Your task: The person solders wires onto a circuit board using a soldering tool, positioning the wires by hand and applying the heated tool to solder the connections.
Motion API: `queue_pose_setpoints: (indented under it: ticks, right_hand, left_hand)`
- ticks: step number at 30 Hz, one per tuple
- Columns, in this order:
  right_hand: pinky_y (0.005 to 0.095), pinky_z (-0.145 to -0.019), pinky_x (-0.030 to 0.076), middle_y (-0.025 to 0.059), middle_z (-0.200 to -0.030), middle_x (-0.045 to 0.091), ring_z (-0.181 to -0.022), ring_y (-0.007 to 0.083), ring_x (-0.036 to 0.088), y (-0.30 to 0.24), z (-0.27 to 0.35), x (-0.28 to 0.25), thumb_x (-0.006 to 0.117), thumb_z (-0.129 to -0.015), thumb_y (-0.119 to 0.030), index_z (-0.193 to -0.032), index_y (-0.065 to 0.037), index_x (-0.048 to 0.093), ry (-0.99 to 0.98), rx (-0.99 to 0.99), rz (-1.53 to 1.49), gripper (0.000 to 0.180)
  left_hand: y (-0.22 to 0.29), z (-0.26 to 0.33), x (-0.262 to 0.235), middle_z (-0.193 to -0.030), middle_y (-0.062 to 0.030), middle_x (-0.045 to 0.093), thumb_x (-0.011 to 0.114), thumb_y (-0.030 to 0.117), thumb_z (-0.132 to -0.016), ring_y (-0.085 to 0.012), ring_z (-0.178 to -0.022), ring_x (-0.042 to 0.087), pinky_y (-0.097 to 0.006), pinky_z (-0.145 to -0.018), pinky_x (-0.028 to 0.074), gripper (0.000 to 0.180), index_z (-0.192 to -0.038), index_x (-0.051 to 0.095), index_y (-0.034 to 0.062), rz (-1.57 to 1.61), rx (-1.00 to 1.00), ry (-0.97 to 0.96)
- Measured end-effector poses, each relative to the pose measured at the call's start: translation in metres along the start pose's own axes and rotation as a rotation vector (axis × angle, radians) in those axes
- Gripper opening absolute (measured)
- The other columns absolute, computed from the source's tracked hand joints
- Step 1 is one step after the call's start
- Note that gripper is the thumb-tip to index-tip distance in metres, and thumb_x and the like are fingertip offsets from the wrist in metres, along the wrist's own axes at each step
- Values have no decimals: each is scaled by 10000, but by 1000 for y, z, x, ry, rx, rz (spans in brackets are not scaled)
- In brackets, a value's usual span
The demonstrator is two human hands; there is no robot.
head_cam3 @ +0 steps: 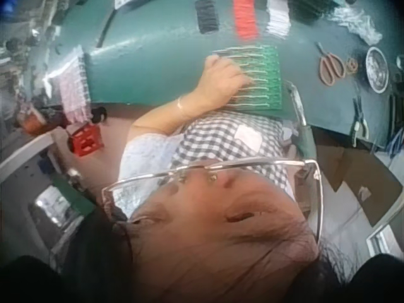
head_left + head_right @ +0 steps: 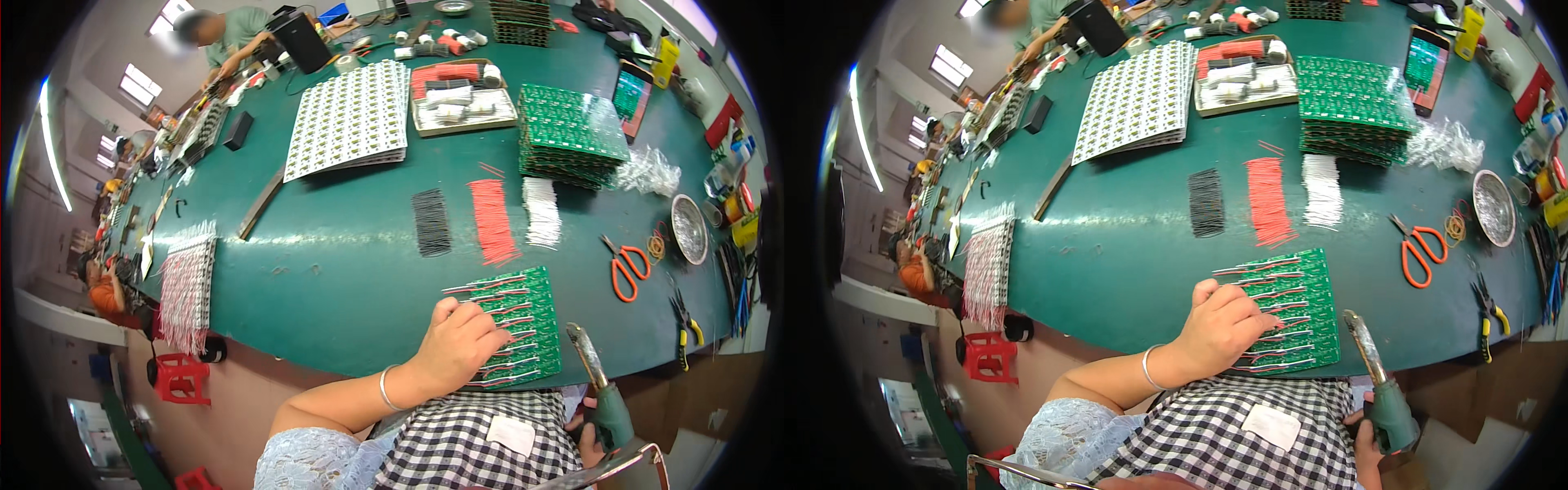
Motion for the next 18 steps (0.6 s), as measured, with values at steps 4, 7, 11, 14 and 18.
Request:
queue_pose_setpoints:
  ticks: [4,7,11,14,18]
  right_hand:
    - [289,-691,476,111,-729,618,-671,170,603,8,8,-1,529,-894,-124,-1186,30,492,114,60,-45,332]
    - [314,-726,454,100,-723,617,-670,166,582,3,5,6,519,-920,-242,-1192,-7,518,19,33,-1,359]
    - [314,-682,479,81,-748,621,-685,193,610,15,22,-5,621,-845,-247,-1035,12,588,-9,62,163,322]
    - [348,-778,481,90,-827,642,-803,229,627,1,45,-16,672,-787,-213,-1014,-5,608,104,62,342,314]
    - [393,-875,468,108,-937,660,-932,279,623,-17,38,-13,708,-723,-149,-987,-22,637,82,-153,399,302]
  left_hand:
    - [13,-6,-8,-765,59,532,684,175,-694,-135,-787,507,-355,-771,313,160,-852,662,179,104,1,48]
    - [23,-9,1,-791,51,534,710,159,-664,-152,-802,508,-364,-762,318,203,-860,662,184,196,24,8]
    - [19,-7,4,-786,42,530,724,104,-614,-165,-803,513,-367,-765,310,257,-854,682,184,108,40,-73]
    - [19,-9,9,-737,47,530,726,92,-605,-160,-780,513,-364,-760,300,245,-831,688,180,97,62,-88]
    - [26,-6,16,-734,63,535,688,123,-647,-126,-772,518,-356,-748,275,206,-852,680,151,71,101,-64]
Point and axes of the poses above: each hand's wrist, its own z-axis away from the middle knuckle, its own x-axis out of the palm, y = z × x, the point moved 6 cm from there along -z, towards the middle knuckle
